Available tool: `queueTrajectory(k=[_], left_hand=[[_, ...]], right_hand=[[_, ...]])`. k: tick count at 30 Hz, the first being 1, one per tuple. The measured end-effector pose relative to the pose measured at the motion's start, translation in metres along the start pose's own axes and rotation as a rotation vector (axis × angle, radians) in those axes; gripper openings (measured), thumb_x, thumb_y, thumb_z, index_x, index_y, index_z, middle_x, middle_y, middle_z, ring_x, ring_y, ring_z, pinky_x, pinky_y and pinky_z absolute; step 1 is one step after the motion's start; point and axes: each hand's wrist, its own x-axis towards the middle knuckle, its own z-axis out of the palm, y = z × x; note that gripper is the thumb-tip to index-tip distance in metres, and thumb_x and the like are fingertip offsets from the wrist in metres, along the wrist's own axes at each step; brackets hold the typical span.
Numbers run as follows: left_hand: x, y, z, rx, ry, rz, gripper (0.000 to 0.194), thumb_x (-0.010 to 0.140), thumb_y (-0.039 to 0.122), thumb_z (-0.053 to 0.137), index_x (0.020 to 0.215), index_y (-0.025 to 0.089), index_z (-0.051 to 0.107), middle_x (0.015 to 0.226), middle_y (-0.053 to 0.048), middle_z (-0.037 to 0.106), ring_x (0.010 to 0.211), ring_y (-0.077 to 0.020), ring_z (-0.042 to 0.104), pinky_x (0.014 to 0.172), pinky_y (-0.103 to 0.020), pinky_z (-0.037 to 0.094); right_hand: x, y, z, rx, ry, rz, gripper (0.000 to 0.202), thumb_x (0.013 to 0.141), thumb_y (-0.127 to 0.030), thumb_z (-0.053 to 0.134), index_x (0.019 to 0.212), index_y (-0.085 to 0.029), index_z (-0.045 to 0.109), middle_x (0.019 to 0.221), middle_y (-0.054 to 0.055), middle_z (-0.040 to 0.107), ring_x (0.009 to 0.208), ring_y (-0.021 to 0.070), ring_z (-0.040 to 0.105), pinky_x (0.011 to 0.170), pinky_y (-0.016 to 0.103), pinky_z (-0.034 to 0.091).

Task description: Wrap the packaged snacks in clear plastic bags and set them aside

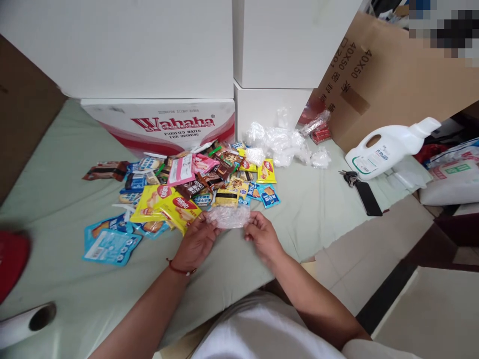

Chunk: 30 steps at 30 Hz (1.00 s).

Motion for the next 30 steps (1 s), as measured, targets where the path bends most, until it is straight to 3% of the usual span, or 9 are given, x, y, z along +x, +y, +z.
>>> queueTrajectory(k=[6,12,18,22,30], left_hand=[[0.000,-0.002,-0.002,-0.022,-0.005,-0.035,0.046,0.068,0.035,0.093,0.090,0.023,0.055,0.090,0.003,0.066,0.082,-0.0130,0.065,0.075,-0.028,0.056],[0.002,-0.012,-0.002,0.202,0.039,0.124,0.042,0.070,0.041,0.090,0.088,0.021,0.058,0.076,0.005,0.058,0.067,-0.0092,0.054,0.065,-0.023,0.046],[0.000,-0.017,0.002,0.257,0.023,0.154,0.039,0.070,0.042,0.087,0.087,0.020,0.060,0.079,0.003,0.061,0.072,-0.0111,0.055,0.069,-0.024,0.046],[0.000,-0.019,0.002,0.274,0.033,0.159,0.038,0.074,0.044,0.083,0.091,0.022,0.058,0.078,0.004,0.060,0.068,-0.0108,0.053,0.067,-0.024,0.045],[-0.006,-0.021,0.005,0.353,0.018,0.161,0.031,0.076,0.037,0.082,0.088,0.021,0.059,0.080,0.002,0.062,0.072,-0.0125,0.057,0.069,-0.025,0.047]], right_hand=[[0.006,-0.012,-0.018,0.125,0.060,0.052,0.050,0.073,-0.063,0.083,0.102,-0.023,0.076,0.095,0.004,0.069,0.080,0.0158,0.058,0.066,0.026,0.051],[0.005,-0.017,-0.024,0.027,-0.120,0.197,0.054,0.075,-0.070,0.081,0.097,-0.020,0.077,0.091,0.005,0.071,0.073,0.0134,0.060,0.064,0.025,0.051],[-0.001,-0.008,-0.020,0.002,-0.220,0.257,0.043,0.073,-0.055,0.090,0.087,-0.018,0.074,0.073,0.000,0.064,0.063,0.0101,0.056,0.055,0.020,0.045],[-0.005,-0.005,-0.018,0.081,-0.207,0.291,0.041,0.072,-0.046,0.091,0.096,-0.018,0.074,0.072,-0.001,0.063,0.058,0.0090,0.055,0.049,0.019,0.045],[-0.009,-0.006,-0.016,-0.037,-0.286,0.327,0.043,0.067,-0.048,0.095,0.083,-0.017,0.070,0.067,-0.003,0.062,0.055,0.0069,0.052,0.044,0.016,0.043]])
